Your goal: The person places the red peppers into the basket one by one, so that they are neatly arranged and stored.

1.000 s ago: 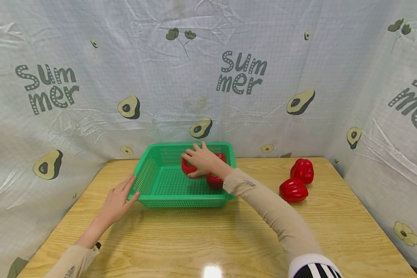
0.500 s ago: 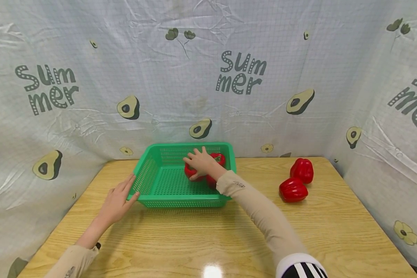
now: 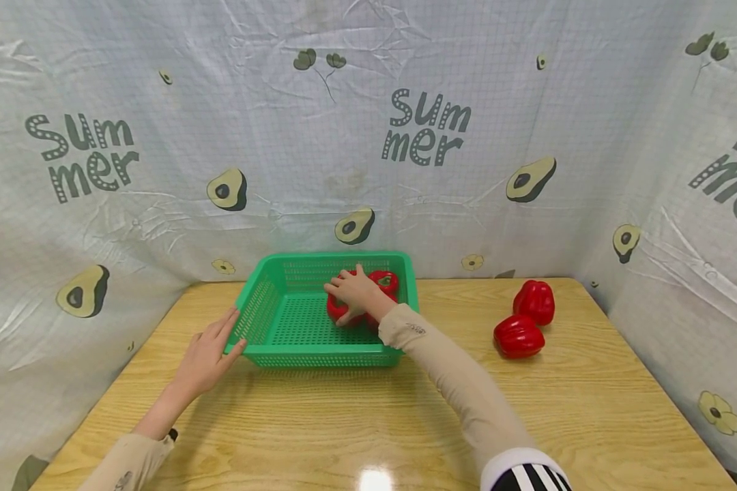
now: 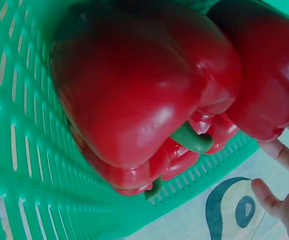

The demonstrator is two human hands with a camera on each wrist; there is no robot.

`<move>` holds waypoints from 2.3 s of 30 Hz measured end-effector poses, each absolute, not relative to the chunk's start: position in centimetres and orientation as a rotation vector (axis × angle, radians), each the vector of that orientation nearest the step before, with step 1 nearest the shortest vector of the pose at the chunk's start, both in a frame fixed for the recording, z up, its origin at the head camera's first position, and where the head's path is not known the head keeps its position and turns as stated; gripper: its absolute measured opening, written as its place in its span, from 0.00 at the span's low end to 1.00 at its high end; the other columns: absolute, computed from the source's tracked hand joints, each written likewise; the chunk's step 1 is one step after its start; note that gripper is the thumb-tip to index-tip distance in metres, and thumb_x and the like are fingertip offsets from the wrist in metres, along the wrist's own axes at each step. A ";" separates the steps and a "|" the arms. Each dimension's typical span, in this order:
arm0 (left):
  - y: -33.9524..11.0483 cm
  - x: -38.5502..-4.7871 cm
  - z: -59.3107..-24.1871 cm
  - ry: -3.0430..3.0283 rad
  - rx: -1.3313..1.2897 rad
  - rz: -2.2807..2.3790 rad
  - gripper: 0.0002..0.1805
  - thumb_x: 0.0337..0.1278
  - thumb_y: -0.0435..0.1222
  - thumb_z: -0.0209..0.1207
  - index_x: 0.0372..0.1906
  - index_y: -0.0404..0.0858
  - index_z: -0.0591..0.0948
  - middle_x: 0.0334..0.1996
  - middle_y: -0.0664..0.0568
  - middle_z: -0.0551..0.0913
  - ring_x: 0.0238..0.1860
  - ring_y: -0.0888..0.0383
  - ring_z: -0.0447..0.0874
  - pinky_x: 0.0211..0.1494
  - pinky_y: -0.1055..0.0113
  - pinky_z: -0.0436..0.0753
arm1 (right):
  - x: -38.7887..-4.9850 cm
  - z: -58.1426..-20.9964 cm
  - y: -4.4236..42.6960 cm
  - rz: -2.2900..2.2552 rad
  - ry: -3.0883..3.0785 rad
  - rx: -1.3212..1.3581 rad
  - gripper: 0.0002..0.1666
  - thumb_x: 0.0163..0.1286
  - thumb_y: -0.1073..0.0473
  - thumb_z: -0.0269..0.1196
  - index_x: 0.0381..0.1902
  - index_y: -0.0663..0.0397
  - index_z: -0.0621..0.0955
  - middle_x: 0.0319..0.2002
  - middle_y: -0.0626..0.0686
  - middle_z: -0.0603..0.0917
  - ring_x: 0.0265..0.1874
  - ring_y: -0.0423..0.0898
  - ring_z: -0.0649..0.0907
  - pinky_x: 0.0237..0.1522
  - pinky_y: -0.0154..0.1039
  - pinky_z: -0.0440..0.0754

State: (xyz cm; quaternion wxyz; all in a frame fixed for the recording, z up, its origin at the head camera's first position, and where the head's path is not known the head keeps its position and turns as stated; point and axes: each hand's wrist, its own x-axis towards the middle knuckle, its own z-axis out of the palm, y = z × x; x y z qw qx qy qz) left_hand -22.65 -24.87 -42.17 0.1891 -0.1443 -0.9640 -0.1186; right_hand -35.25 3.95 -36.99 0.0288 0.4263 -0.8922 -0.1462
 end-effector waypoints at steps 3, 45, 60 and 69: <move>-25.0 -22.6 -42.2 -2.708 -0.410 -0.334 0.35 0.60 0.49 0.47 0.66 0.33 0.58 0.66 0.41 0.59 0.59 0.42 0.65 0.49 0.43 0.66 | -35.1 -37.2 3.7 -0.475 -2.774 1.330 0.49 0.51 0.31 0.58 0.65 0.51 0.61 0.62 0.52 0.67 0.61 0.52 0.64 0.59 0.60 0.59; -26.0 -22.3 -42.2 -2.705 -0.462 -0.345 0.34 0.60 0.49 0.47 0.66 0.33 0.58 0.66 0.41 0.59 0.58 0.41 0.66 0.49 0.42 0.66 | -33.3 -35.1 4.5 -0.506 -2.724 1.351 0.45 0.49 0.29 0.58 0.60 0.45 0.67 0.60 0.49 0.69 0.59 0.49 0.66 0.58 0.54 0.64; -25.8 -22.1 -42.0 -2.707 -0.468 -0.354 0.34 0.61 0.49 0.46 0.66 0.31 0.58 0.66 0.40 0.58 0.59 0.40 0.65 0.49 0.41 0.65 | -30.1 -32.8 8.6 -0.411 -2.620 1.393 0.40 0.54 0.34 0.58 0.60 0.47 0.69 0.56 0.49 0.73 0.53 0.48 0.71 0.48 0.50 0.69; -25.7 -22.3 -41.9 -2.705 -0.465 -0.349 0.34 0.61 0.48 0.47 0.66 0.32 0.58 0.66 0.40 0.58 0.59 0.40 0.65 0.50 0.41 0.65 | -28.3 -33.5 11.3 -0.183 -2.573 1.422 0.30 0.61 0.41 0.55 0.57 0.50 0.72 0.52 0.49 0.76 0.51 0.48 0.73 0.49 0.53 0.69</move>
